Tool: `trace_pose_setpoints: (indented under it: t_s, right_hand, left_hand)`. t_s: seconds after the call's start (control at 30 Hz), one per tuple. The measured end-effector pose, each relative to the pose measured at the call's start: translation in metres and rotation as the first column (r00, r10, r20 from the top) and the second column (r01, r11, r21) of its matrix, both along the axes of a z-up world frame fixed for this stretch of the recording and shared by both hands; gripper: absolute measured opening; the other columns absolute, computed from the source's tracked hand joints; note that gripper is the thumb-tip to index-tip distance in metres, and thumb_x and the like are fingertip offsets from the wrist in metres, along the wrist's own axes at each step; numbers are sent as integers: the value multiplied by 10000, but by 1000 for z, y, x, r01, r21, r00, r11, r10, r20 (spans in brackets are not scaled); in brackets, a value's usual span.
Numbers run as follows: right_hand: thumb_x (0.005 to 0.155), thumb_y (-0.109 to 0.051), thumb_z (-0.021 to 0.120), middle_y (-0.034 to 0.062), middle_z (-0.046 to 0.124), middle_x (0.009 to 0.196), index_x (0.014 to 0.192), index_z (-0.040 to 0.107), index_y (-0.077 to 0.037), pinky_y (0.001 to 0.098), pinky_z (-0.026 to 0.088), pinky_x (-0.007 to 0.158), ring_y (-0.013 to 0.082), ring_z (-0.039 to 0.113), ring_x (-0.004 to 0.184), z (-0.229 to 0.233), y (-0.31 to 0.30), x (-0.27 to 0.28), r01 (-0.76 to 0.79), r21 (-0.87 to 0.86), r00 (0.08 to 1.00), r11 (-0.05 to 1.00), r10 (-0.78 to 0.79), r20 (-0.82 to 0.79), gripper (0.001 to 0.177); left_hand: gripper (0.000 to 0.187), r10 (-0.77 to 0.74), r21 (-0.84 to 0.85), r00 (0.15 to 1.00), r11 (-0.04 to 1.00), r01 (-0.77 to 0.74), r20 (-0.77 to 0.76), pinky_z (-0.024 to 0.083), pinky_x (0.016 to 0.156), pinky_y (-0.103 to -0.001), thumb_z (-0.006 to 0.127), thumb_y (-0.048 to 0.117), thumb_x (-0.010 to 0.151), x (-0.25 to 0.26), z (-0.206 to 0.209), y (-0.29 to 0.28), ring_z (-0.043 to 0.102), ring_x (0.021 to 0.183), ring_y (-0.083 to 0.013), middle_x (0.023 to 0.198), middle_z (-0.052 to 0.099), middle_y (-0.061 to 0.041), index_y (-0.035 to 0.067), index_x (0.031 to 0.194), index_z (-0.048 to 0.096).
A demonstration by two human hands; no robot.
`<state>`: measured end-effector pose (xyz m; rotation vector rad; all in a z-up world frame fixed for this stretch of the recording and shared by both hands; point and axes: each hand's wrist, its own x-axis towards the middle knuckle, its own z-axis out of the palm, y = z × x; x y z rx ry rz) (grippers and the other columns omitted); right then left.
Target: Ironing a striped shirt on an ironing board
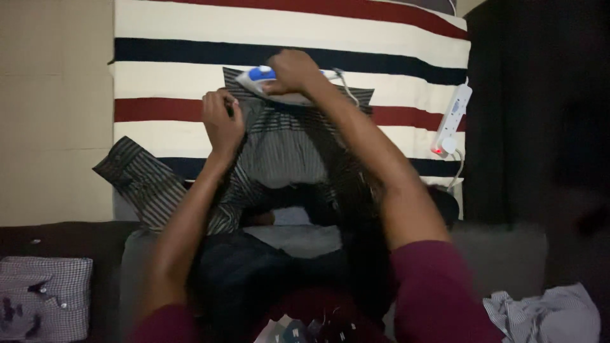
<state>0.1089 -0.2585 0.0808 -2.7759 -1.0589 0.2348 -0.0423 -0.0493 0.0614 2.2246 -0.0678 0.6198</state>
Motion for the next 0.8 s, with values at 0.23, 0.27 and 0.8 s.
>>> trace_pose_setpoints:
  t_s: [0.23,0.27,0.8]
  right_hand:
    - [782,-537,772,196,727,759,953,778,-16,475,560,611,332,698,621,12,-64,-8,51,-62,998,997,-53,-36,548]
    - [782,-558,775,201,725,773,944,775,-4,473,563,608,335,699,632,14,-67,-8,61,-52,998,997,-63,-29,577]
    - [802,-534,768,182,718,719,902,756,-22,465,570,587,325,711,600,8,32,-3,96,-20,994,995,-96,-51,522]
  left_hand:
    - [360,113,262,992,957,-125,60,441,886,-507,728,112,905,29,-19,6,546,1056,-424,1128,565,-248,-67,1168,558]
    - [355,195,152,980,971,-185,-51,434,831,-529,761,145,891,36,-25,9,540,1007,-441,1072,562,-258,-53,1113,566]
    - [201,70,-156,951,980,-121,-301,515,614,-328,818,142,897,57,-66,53,658,683,-180,768,700,-68,45,877,643]
